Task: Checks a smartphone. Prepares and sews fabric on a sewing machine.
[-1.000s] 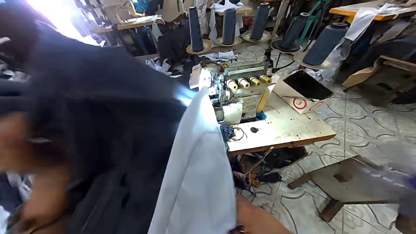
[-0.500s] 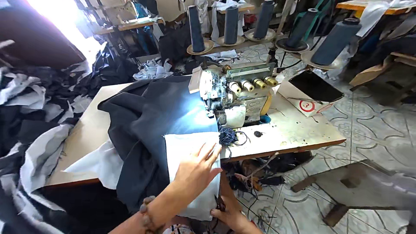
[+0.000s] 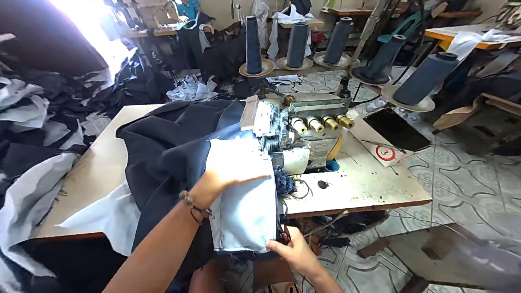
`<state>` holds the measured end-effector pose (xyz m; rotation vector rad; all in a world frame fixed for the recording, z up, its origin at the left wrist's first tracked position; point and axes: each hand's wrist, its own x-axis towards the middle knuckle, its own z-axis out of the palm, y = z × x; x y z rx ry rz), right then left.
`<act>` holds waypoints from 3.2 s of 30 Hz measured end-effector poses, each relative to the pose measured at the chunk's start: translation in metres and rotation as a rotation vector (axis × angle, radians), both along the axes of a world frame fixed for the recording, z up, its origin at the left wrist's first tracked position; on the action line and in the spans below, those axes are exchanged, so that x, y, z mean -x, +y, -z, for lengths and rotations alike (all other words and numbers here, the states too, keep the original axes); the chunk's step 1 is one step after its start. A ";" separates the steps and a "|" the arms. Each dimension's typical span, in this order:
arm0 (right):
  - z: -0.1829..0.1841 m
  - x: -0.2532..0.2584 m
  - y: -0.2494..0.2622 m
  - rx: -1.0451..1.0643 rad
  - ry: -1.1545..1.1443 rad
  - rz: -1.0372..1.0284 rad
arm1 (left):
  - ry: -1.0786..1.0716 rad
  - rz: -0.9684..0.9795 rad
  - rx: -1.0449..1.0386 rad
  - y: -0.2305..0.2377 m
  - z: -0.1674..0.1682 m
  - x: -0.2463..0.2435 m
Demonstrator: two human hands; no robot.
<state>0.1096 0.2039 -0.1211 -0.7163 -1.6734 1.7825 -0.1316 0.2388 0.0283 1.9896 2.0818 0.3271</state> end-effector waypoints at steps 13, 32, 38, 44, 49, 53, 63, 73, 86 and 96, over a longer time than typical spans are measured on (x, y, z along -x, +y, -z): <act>-0.045 0.055 0.070 -0.238 -0.045 0.138 | 0.046 -0.153 -0.127 0.078 0.002 0.064; -0.079 0.039 0.100 -0.773 -0.151 0.291 | 0.470 0.268 -0.622 -0.051 0.039 -0.001; -0.097 0.058 0.124 -0.871 -0.290 0.389 | 0.302 0.144 -0.307 -0.018 -0.001 0.016; -0.089 0.039 0.125 -0.779 -0.530 0.393 | 0.308 0.074 -0.227 0.019 -0.001 0.043; -0.110 0.013 0.095 -0.822 -0.604 0.335 | 0.020 -0.112 -0.416 -0.001 0.023 0.057; -0.144 0.040 0.076 -0.886 -0.730 0.189 | -0.148 -0.180 -0.648 -0.037 0.058 0.050; -0.161 0.097 0.070 -0.989 -0.998 0.009 | -0.135 -0.115 -0.805 -0.063 0.082 0.052; -0.146 0.095 0.079 -1.047 -0.768 0.041 | -0.164 -0.112 -0.928 -0.074 0.100 0.046; -0.011 -0.040 0.142 -0.465 -0.025 0.750 | 0.148 0.214 0.475 0.024 0.064 -0.098; -0.014 -0.039 0.148 -0.410 0.005 0.630 | -0.198 0.154 0.339 0.027 0.072 -0.103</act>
